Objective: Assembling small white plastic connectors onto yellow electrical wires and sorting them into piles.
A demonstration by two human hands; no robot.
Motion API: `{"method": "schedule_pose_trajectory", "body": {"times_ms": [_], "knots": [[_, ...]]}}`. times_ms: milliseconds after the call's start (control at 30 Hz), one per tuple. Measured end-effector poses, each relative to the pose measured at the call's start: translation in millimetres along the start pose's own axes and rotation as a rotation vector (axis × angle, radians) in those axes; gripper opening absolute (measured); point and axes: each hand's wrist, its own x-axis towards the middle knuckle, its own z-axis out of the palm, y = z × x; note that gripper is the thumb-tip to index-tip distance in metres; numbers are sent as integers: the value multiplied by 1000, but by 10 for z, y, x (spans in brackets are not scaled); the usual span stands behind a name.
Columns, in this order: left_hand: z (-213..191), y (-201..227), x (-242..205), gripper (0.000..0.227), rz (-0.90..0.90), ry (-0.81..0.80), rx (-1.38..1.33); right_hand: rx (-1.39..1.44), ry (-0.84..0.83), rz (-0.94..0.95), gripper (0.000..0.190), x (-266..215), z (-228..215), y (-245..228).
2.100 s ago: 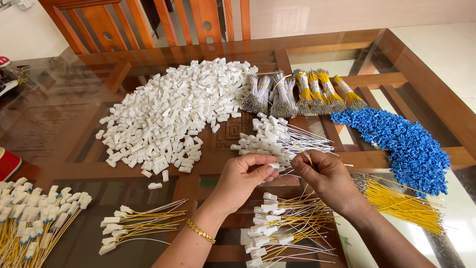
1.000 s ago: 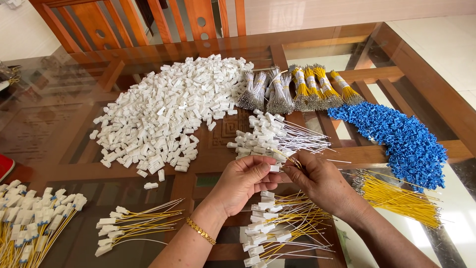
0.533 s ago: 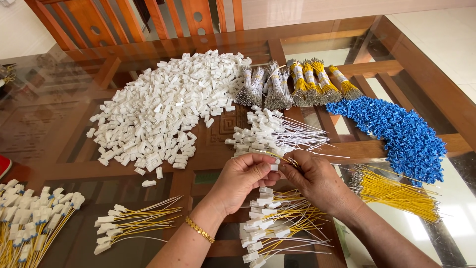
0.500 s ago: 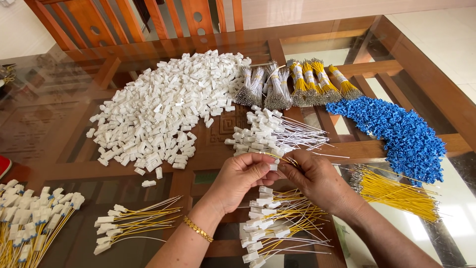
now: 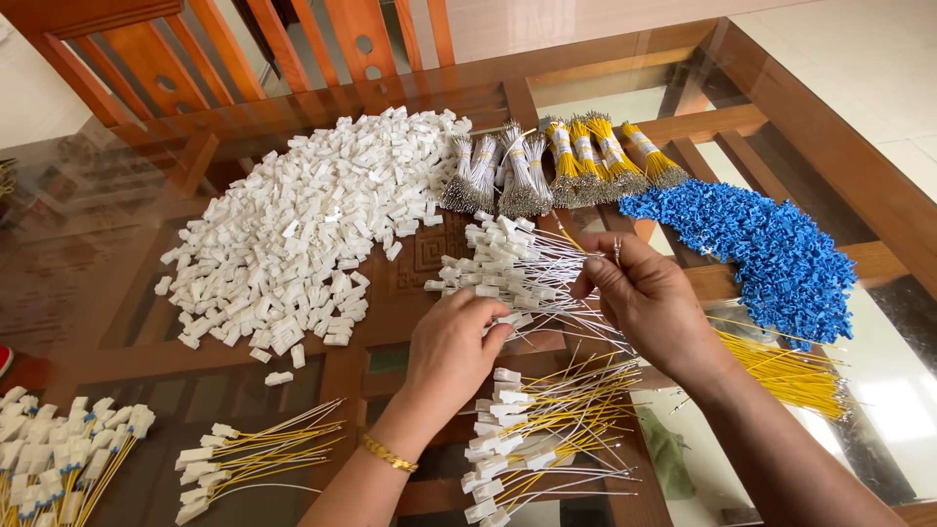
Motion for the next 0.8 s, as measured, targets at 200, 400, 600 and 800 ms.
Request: {"method": "schedule_pose_trajectory", "body": {"times_ms": [200,400,600,800], "knots": [[309,18,319,32,209,95,252,-132,-1,94,16,-17,47,-97],[446,86,539,20,280,82,309,-165,79,192,12,-10,15,-133],[443,181,528,12,305,151,274,-207,77,236,13,9,10,-121],[369,17,487,10,244,143,267,-226,68,193,12,-9,-20,-170]]}}
